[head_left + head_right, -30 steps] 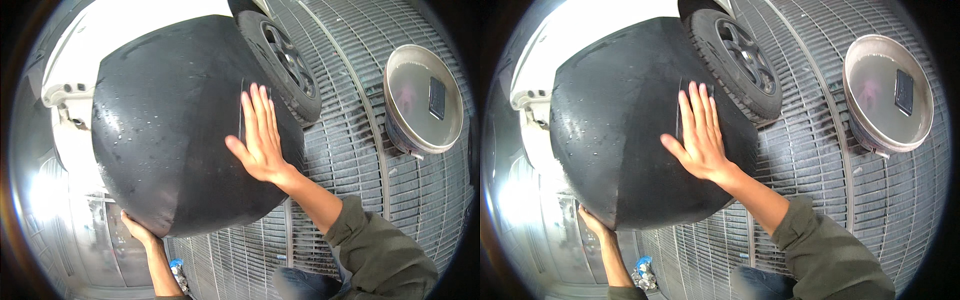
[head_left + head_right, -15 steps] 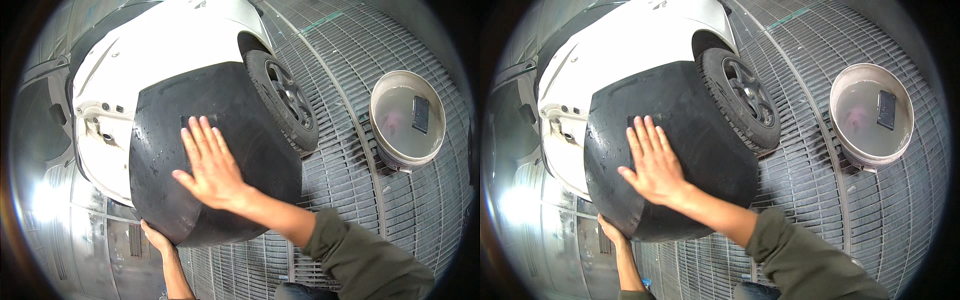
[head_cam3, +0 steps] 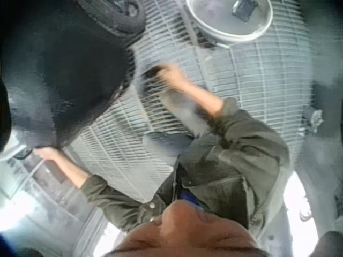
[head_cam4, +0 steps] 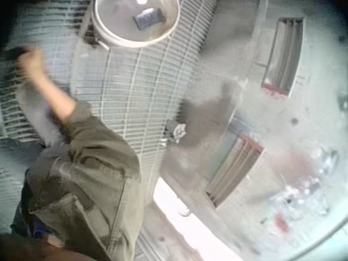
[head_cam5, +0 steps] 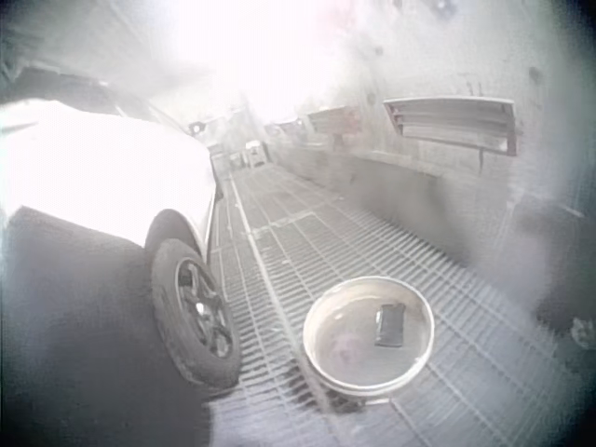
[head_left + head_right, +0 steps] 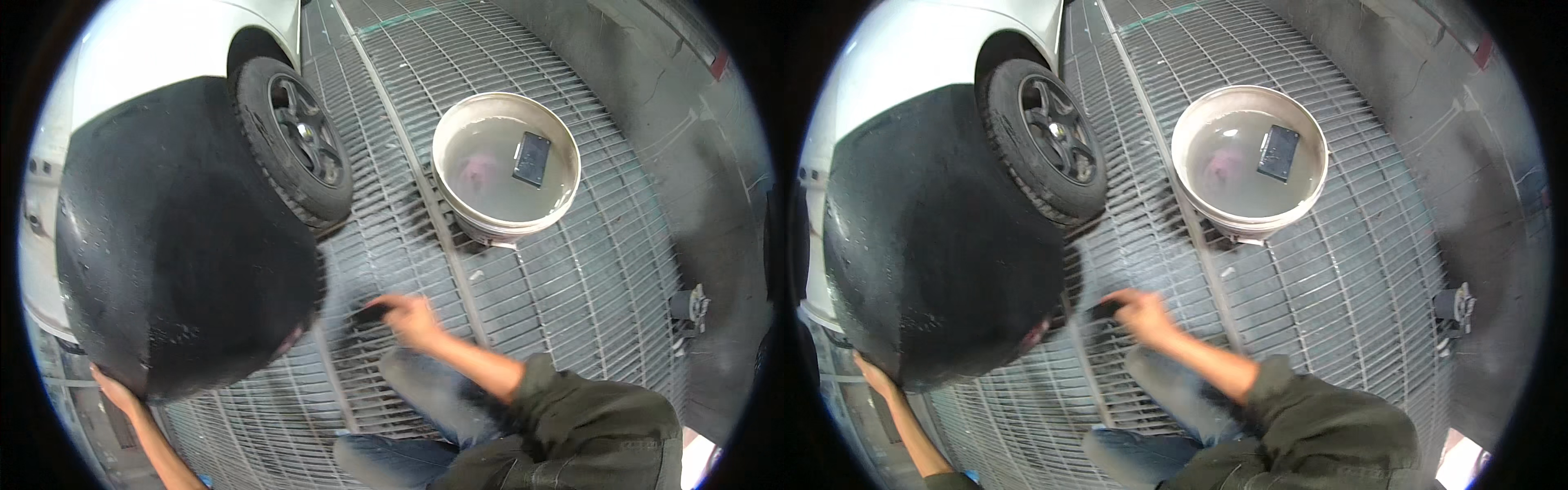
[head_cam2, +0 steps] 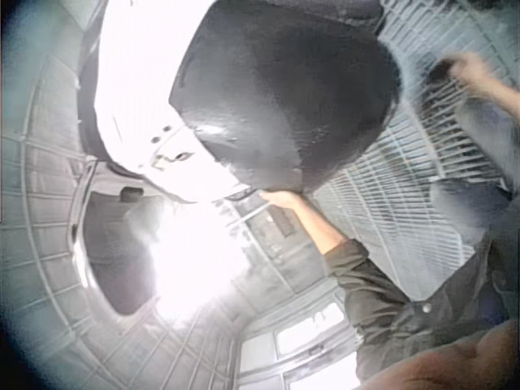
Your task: The person applies a black vinyl wrap to the rear bumper of a white car. They smooth the material with a squeegee, retrieve a utility knife blade, and trim the edges along the bumper contours. The person then smooths the wrapped surface again to remove bubbles and ensure adhesion.
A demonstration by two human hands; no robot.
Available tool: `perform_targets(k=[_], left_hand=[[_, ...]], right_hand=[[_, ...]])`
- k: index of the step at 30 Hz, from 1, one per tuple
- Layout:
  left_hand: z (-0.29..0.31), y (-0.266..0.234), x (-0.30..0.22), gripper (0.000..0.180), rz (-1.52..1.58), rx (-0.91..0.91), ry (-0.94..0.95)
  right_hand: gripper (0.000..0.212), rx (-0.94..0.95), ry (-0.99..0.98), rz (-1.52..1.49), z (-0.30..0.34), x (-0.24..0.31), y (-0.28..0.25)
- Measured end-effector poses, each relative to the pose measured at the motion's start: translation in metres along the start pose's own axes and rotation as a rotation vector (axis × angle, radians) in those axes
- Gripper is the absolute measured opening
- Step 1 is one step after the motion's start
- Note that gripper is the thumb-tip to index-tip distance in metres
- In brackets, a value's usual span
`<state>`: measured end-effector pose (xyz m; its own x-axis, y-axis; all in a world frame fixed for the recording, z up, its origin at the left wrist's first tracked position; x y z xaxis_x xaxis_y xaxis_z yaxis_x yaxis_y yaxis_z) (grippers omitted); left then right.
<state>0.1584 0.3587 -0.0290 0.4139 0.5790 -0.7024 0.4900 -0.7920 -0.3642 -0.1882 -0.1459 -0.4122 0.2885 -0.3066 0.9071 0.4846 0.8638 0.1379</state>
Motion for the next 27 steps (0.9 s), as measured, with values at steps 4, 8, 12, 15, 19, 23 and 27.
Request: perform_targets(k=[4,8,12,15,19,23,27], left_hand=[[-0.006,0.003,-0.007,0.070,0.007,-0.025,0.114],[-0.001,0.009,-0.009,0.074,-0.044,-0.020,0.127],[-0.026,-0.001,0.021,0.078,-0.035,-0.012,0.125],[-0.028,0.004,0.025,0.075,-0.072,0.014,0.112],[-0.032,0.003,0.027,0.067,-0.187,-0.005,0.292],[-0.016,0.017,0.010,0.071,-0.298,0.012,0.231],[-0.010,0.027,-0.007,0.079,-0.436,-0.044,0.281]], right_hand=[[0.018,-0.545,-0.007,-0.356,0.063,-0.063,-0.256],[0.052,-0.759,0.164,-0.678,0.092,-0.066,-0.358],[0.055,-0.751,0.267,-0.645,0.057,-0.045,-0.356],[0.053,-0.559,0.254,-0.629,0.036,-0.051,-0.362],[0.050,-0.497,0.376,-0.569,0.025,-0.060,-0.373],[0.044,-0.570,0.401,-0.520,0.031,-0.050,-0.358],[0.042,-0.563,0.331,-0.477,0.028,-0.049,-0.368]])
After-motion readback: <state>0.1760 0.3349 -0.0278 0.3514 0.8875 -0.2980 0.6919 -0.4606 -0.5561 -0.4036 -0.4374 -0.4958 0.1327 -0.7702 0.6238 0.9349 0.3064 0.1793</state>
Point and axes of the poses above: each hand's wrist, its own z-axis away from the middle knuckle, its own y-axis out of the palm, x = y × z, the point moved 10 cm from there along -z, towards the middle knuckle, and after that the axes turned 12 degrees about y, right-handed, at the moved point
